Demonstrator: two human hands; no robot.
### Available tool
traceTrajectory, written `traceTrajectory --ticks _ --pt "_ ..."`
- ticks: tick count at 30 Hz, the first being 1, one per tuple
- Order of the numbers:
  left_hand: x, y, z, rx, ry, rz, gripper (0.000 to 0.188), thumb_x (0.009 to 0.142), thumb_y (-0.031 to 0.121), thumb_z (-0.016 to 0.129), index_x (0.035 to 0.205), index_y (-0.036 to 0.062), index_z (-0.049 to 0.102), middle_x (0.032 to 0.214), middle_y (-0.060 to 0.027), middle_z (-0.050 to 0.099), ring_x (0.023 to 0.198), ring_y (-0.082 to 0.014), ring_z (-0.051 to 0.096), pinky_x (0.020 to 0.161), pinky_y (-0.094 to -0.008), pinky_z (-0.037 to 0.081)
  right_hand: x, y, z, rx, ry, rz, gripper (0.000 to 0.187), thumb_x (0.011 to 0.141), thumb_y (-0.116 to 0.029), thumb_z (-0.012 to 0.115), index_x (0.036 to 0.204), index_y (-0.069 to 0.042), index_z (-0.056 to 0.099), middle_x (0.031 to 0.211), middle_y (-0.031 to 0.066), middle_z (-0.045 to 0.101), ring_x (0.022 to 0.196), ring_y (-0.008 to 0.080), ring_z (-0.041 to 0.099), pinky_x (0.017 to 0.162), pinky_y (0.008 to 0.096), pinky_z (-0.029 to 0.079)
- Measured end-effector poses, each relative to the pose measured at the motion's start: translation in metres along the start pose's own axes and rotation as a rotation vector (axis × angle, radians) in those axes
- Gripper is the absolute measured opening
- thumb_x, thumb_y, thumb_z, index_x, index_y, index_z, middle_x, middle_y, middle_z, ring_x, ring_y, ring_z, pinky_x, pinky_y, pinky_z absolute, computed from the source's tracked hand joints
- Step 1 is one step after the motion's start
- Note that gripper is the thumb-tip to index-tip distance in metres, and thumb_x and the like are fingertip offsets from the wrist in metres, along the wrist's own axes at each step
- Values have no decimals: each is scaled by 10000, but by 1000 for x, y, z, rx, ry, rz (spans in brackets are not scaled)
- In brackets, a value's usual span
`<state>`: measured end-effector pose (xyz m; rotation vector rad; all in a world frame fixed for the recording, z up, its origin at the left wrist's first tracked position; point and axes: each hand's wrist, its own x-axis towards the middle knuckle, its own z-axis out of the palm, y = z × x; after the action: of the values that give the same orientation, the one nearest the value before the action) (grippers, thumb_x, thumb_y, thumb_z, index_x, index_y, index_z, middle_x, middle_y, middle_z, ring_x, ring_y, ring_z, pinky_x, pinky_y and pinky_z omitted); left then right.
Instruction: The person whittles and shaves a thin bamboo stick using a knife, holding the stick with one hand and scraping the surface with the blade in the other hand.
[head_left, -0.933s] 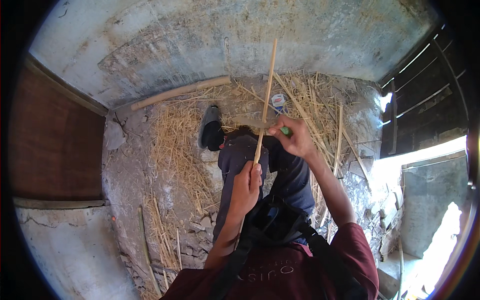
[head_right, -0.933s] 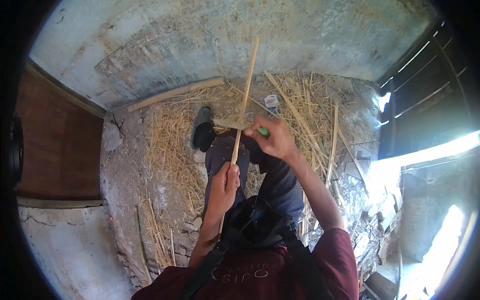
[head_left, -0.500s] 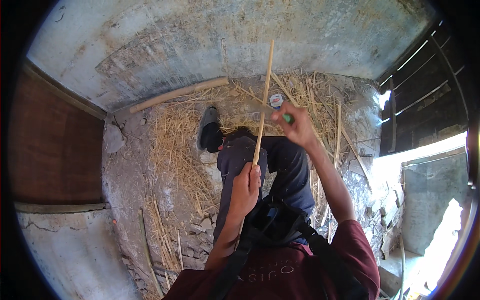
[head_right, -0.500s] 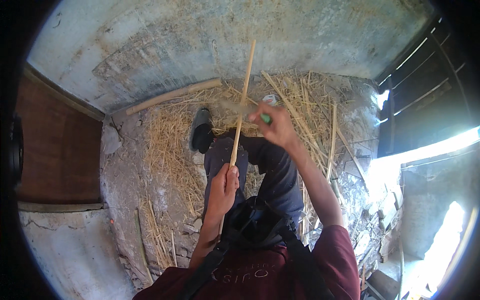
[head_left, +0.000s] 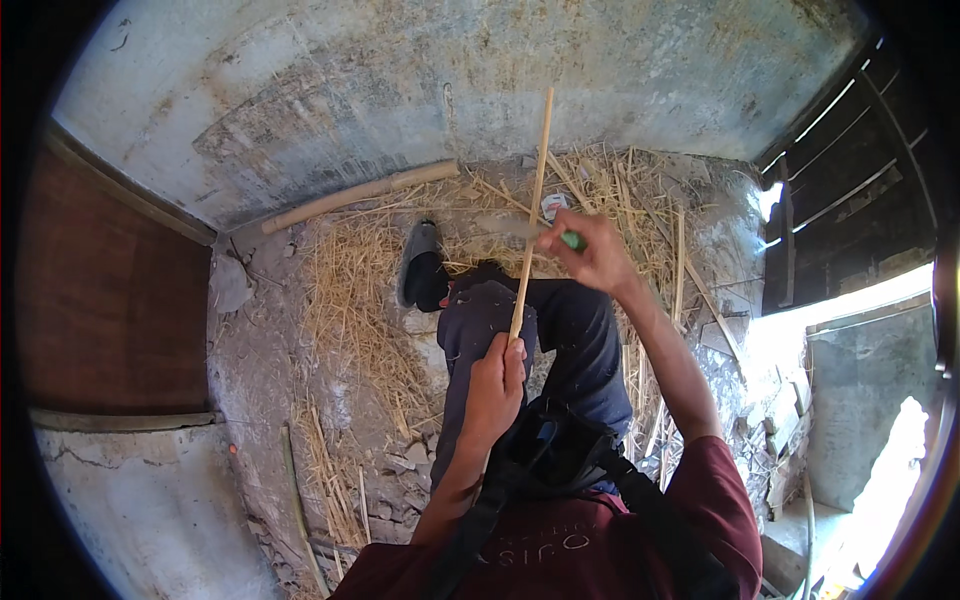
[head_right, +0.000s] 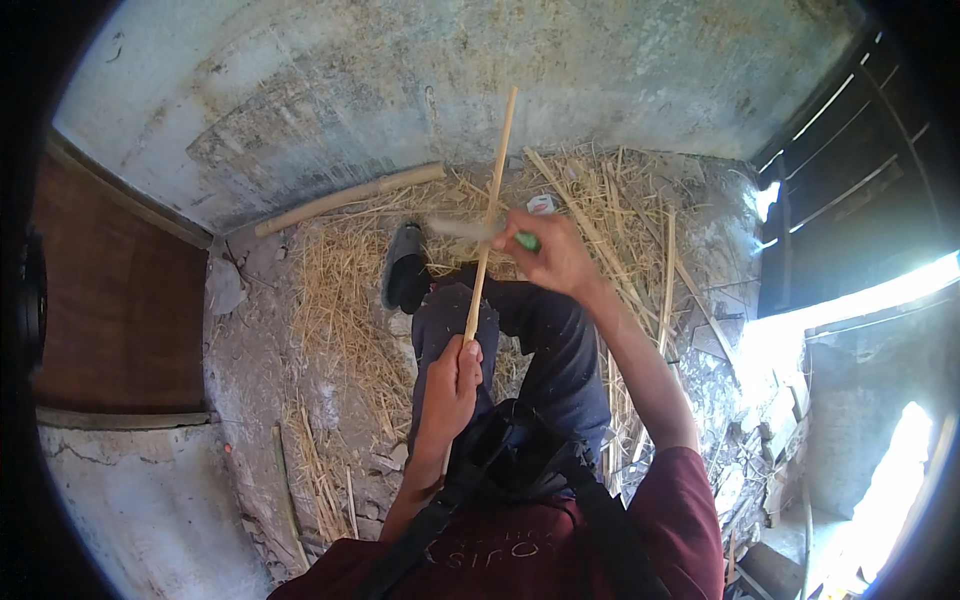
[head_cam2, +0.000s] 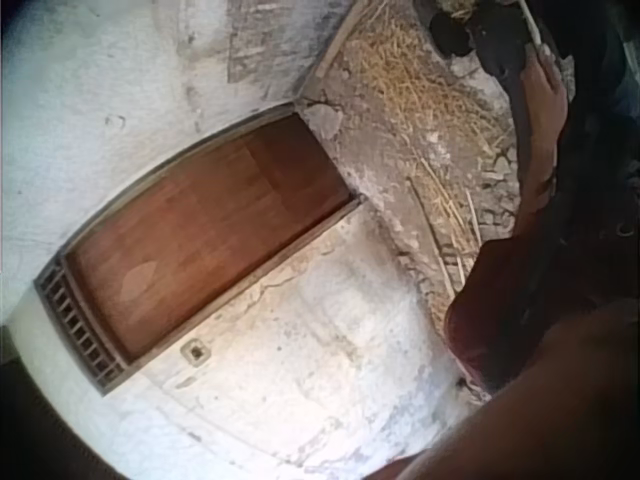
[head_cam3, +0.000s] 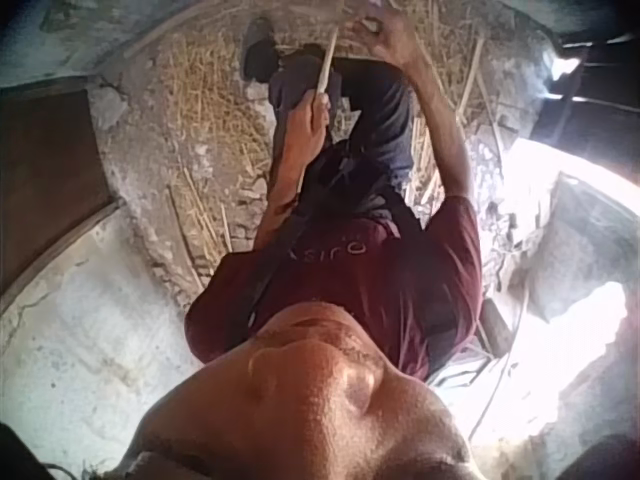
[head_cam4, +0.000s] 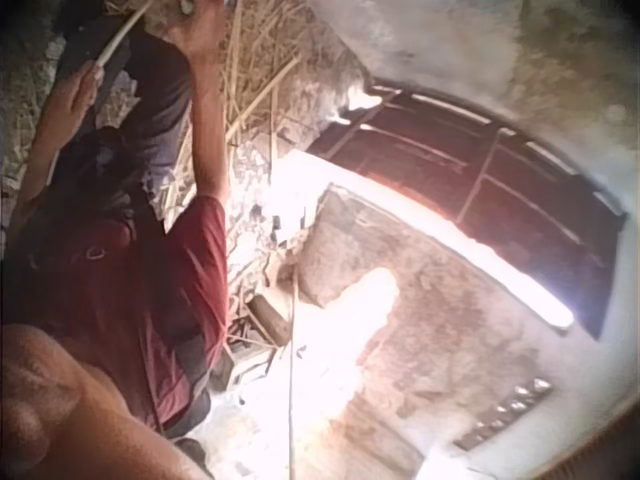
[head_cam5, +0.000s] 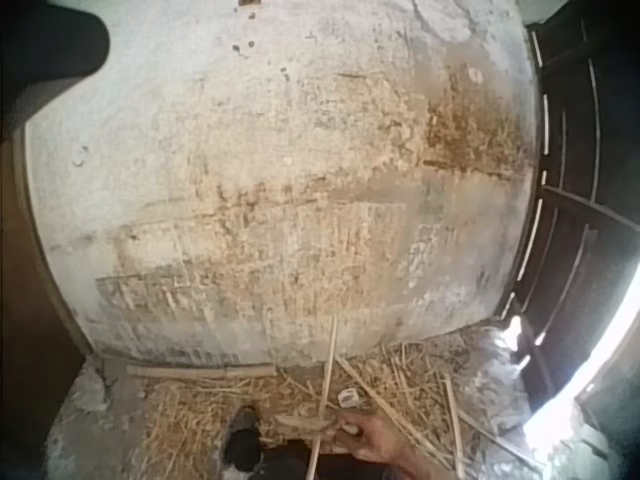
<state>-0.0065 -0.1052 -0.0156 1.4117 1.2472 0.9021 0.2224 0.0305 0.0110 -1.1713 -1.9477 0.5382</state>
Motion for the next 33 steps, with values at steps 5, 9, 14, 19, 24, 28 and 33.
traceTrajectory --ticks 5,9,14,19,24,28,33 --pt "4 -2 7 -8 23 6 344 1172 262 452 953 17 555 618 -28 464 556 -94 452 532 -315 378 39 39 -5 85 67 -23 215 959 -63 793 877 0 604 733 92 605 699 156 592 682 344 488" --pt "2 -1 1 -9 32 -12 340 1169 255 461 951 14 562 628 -26 480 568 -93 463 545 -307 393 41 25 -5 4 41 2 200 949 -51 796 887 -3 613 763 98 639 730 163 633 688 348 494" --pt "-1 -4 -3 1 44 12 339 1168 250 465 949 12 566 630 -28 483 573 -90 459 547 -308 396 19 11 0 56 -47 -31 172 946 -55 788 891 -10 632 839 112 726 781 176 705 683 352 503" --pt "0 -5 4 17 46 63 321 1166 244 469 959 17 562 624 -29 475 562 -88 448 534 -312 382 31 47 -17 -2 60 -117 188 965 -74 779 884 -20 618 787 72 697 732 123 654 669 323 479" --pt "2 -1 9 15 11 41 315 1166 243 467 960 25 561 619 -27 470 555 -89 440 522 -321 368 64 96 -41 72 154 0 89 994 -59 747 951 -22 678 835 88 708 766 148 686 664 393 528" --pt "1 -1 -1 6 31 10 321 1166 252 467 960 26 563 615 -28 471 546 -94 448 521 -326 370 54 53 -23 200 69 113 135 979 -56 762 919 -27 645 791 60 678 746 137 635 689 374 491" --pt "2 -5 -4 25 41 26 319 1162 250 472 956 23 560 613 -37 483 537 -103 462 522 -328 378 24 9 -9 67 -136 -19 172 965 -65 783 889 -40 630 748 54 667 670 149 605 619 349 438"
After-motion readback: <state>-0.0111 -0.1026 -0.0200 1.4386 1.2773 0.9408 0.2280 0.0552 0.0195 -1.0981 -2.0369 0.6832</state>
